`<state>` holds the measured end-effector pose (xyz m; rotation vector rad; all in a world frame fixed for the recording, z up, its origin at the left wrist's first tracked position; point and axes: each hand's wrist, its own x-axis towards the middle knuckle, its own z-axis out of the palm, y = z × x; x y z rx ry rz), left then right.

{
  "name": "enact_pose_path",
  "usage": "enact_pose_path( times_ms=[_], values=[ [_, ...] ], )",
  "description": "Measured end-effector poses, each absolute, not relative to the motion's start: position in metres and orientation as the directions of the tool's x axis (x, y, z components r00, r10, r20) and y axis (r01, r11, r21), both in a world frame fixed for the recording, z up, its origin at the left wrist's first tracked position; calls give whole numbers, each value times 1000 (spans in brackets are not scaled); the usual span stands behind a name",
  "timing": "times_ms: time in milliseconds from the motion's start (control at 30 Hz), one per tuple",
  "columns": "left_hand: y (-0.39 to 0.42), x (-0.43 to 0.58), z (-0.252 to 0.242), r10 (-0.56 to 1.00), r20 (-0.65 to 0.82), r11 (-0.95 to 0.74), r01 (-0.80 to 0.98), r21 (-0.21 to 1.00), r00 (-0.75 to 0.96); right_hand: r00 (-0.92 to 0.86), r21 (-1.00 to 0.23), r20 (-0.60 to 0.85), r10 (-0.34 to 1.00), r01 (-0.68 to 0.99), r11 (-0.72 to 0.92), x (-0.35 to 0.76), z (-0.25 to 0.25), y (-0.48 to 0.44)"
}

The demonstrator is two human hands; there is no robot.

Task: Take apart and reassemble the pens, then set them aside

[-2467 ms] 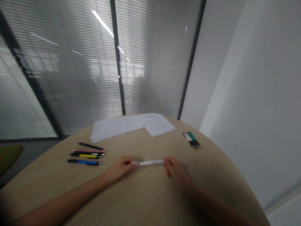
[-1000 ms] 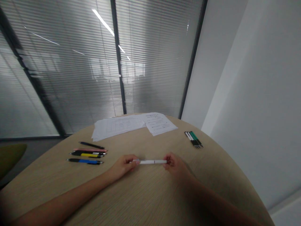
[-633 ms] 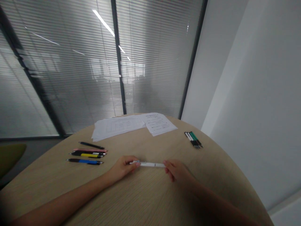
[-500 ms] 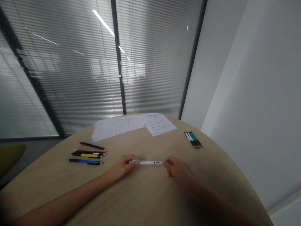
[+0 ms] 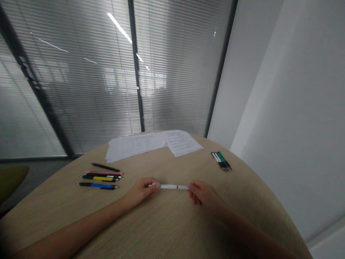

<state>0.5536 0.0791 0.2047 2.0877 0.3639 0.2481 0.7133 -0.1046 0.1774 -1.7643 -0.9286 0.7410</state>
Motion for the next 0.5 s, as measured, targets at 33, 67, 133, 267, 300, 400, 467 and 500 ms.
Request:
enact_pose_path(
  times_ms=[33,67,133,267,300,400,467,500],
  values=[
    [79,554,204,361,31,-490,161,857,932,522,-941,-59,851,254,-221,714,178,-103],
    [80,554,204,364,32,-492,163,855,931,521,-948,-48,852,244,-203,715,178,-102],
    [80,554,204,365,30,-493,166,854,930,531,-963,-4,847,227,-147,716,178,-101],
    [81,554,204,368,25,-482,167,860,930,549,-971,25,836,212,-110,716,176,-102],
    [81,554,203,367,27,-484,166,859,930,538,-967,5,843,219,-134,716,176,-103],
    [81,554,203,354,27,-489,160,857,935,514,-936,-43,857,278,-214,715,174,-104],
    [81,555,202,348,21,-483,160,861,937,534,-928,-35,845,296,-226,715,173,-104],
    [82,555,202,352,19,-477,162,864,936,548,-931,-16,836,297,-213,716,173,-103]
  ],
)
